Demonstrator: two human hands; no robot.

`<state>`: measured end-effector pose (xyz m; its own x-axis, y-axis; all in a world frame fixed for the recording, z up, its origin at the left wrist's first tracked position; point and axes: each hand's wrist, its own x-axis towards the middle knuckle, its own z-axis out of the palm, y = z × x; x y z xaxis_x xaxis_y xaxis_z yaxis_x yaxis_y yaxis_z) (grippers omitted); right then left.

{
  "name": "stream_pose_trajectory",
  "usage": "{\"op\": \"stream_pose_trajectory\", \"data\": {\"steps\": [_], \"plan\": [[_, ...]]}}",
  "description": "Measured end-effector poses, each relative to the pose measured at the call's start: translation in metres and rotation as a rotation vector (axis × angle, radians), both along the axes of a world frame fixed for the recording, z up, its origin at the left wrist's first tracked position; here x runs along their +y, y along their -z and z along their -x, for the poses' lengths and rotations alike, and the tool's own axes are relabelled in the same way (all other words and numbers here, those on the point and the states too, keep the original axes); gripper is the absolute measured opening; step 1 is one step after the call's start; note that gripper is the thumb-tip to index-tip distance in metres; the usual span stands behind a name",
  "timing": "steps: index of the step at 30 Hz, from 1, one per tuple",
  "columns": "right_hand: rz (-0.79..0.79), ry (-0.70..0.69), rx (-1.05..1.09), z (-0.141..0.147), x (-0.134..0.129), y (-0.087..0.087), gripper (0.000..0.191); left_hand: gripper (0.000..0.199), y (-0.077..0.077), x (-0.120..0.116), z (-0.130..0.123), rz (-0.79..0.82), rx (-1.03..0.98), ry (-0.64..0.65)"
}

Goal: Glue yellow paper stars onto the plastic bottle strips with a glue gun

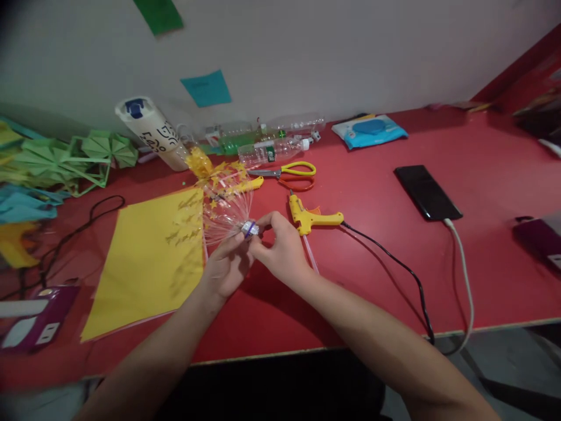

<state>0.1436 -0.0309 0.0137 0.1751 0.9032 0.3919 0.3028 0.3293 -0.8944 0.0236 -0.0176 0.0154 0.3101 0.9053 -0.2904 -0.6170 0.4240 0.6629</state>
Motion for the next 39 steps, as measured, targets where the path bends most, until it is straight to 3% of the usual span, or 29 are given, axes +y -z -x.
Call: {"op": "stream_pose_trajectory", "data": {"steps": [28, 34, 39], "plan": [[0.071, 0.015, 0.030, 0.002, 0.000, 0.002, 0.010, 0.017, 0.003, 0.000, 0.001, 0.065, -0.009, 0.049], [0.021, 0.071, 0.207, -0.005, 0.004, 0.000, 0.010, 0.025, 0.004, 0.002, 0.004, -0.054, 0.072, 0.053], [-0.025, 0.126, 0.321, -0.015, 0.008, -0.003, 0.013, 0.026, 0.010, 0.010, 0.009, -0.177, 0.252, -0.056]]}}
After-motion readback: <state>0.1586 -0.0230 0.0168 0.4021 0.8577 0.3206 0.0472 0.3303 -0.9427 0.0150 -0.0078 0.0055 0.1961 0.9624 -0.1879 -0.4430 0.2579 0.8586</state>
